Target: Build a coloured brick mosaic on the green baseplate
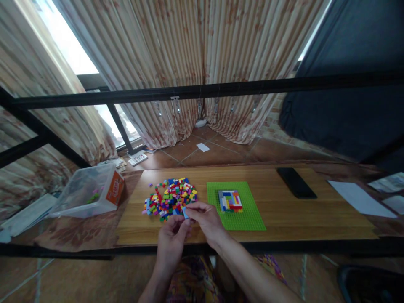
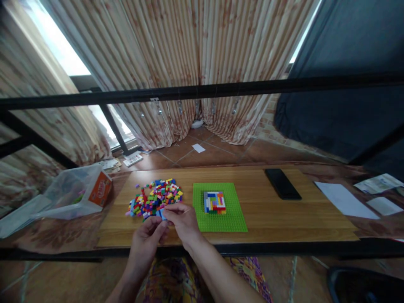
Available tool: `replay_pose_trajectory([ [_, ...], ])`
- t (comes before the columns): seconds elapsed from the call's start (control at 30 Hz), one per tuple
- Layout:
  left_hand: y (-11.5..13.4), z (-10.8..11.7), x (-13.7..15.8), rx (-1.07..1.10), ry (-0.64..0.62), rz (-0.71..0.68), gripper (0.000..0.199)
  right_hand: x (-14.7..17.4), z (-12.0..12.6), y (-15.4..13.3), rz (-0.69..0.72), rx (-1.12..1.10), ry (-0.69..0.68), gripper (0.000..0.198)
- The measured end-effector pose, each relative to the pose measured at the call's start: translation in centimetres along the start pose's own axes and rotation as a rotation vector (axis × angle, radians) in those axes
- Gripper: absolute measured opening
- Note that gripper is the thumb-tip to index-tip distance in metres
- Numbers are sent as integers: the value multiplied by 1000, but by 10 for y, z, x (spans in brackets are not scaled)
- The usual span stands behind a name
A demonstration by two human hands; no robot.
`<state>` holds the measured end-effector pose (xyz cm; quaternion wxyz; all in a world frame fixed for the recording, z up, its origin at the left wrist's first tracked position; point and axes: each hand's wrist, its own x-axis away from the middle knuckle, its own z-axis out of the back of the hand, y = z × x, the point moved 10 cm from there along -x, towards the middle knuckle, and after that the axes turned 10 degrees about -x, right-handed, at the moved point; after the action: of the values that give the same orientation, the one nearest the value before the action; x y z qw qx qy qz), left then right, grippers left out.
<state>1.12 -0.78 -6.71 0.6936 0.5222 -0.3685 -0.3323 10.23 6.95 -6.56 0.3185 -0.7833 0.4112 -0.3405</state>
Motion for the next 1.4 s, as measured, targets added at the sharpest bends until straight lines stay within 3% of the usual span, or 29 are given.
replay_pose_trajectory([
  [0.13, -16, 1, 2, 131, -32, 98, 42, 4, 4, 8, -67, -59, 18, 32],
  [0.5, -39, 1, 35, 305, -162, 197, 34, 22, 9, 59, -234, -99, -58, 34],
  [0.57, -47, 3, 42, 334, -164, 235, 34, 18, 22, 54, -147, 42, -26, 29],
  [0.7, -66, 8, 51, 330, -127, 317, 35, 5, 39, -1, 285, 560, 66, 13],
  [0.8, -74, 12, 52, 298, -95, 359, 34, -6, 21, -21, 460, 902, -14, 18],
  [0.97, -75, 14, 46, 346, -63, 368, 35, -28, -20, -12, 540, 1281, -189, 22],
  [1.2, -66, 24, 40, 425, 33, 352, 41, -49, -35, -13, 533, 1322, -186, 21],
  [1.3, -59, 22, 39, 443, 48, 362, 43, -38, -27, -22, 546, 1270, -151, 25],
  [1.4, -50, 14, 35, 428, 33, 356, 43, -11, -16, -35, 567, 1022, -201, 26],
])
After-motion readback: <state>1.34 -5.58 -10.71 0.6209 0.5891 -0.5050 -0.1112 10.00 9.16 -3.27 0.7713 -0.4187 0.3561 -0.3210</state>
